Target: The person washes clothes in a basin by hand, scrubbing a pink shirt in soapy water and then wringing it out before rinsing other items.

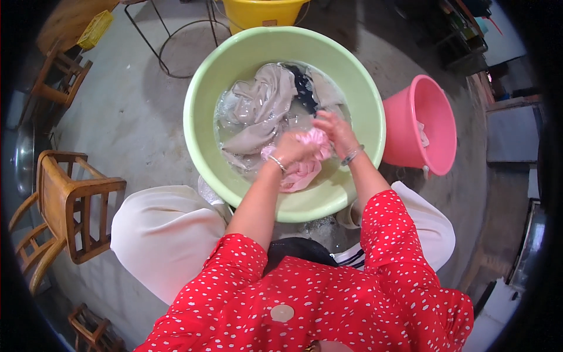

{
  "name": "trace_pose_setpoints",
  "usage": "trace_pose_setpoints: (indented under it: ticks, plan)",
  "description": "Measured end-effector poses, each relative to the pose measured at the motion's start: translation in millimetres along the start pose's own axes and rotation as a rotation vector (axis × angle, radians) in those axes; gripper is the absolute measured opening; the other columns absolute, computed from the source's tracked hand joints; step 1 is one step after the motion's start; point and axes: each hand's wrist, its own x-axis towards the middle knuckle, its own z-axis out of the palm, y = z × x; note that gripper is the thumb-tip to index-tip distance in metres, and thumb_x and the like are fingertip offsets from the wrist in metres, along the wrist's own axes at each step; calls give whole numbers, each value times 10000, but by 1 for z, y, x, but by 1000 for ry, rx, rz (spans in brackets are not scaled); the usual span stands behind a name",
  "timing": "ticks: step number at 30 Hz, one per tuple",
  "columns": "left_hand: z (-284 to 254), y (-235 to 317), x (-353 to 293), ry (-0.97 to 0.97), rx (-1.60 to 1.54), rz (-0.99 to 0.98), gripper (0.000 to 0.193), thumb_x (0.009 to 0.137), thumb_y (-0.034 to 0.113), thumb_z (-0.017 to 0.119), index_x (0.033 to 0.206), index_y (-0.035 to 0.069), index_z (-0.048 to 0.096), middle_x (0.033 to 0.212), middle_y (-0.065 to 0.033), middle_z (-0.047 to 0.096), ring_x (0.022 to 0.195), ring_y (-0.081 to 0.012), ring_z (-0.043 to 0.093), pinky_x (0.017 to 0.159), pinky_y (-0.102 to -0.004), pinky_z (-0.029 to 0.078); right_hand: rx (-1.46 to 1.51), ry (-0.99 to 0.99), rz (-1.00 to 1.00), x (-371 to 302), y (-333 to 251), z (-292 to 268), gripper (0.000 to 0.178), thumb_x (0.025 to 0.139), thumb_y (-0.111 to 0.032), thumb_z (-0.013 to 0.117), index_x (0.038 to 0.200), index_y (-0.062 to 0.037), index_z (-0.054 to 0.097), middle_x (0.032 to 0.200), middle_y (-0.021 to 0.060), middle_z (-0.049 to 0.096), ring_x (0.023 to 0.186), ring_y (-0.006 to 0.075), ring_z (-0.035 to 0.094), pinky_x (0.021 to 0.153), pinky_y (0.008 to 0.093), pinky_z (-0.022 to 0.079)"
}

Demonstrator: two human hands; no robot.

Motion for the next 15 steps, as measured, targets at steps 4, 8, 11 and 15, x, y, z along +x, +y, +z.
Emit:
trace_pose_setpoints:
  ticks: [4, 8, 11, 15]
  plan:
    - [-15, 37, -3, 116, -616, 66, 211, 742, 120, 618, 906, -7, 578, 796, -92, 616, 728, -163, 598, 660, -281, 485, -307, -204, 9, -28, 30, 32, 380, 804, -304, 593, 1098, -63, 578, 935, 19, 606, 828, 105, 554, 756, 267, 443]
    - [-20, 43, -17, 147, -1266, -118, 248, 776, 191, 573, 954, 20, 552, 811, -115, 609, 771, -236, 593, 724, -376, 486, -844, -132, -120, -27, 48, 27, 325, 777, -212, 604, 1067, -65, 593, 932, 34, 608, 812, 132, 571, 731, 285, 459]
    - [-39, -5, -5, 163, -1382, -92, 197, 776, 220, 595, 880, 58, 552, 768, -98, 589, 718, -232, 582, 719, -392, 496, -323, 109, -111, -12, 40, 21, 311, 747, -96, 555, 1055, -61, 583, 922, 75, 607, 775, 145, 589, 681, 274, 475]
    - [-32, -59, -2, 377, -1276, -300, 207, 794, 280, 599, 839, 86, 542, 760, -89, 581, 694, -223, 568, 653, -383, 494, 152, 103, -118, -29, -8, 67, 361, 692, 30, 475, 1027, -46, 585, 896, 86, 599, 764, 150, 597, 624, 249, 482]
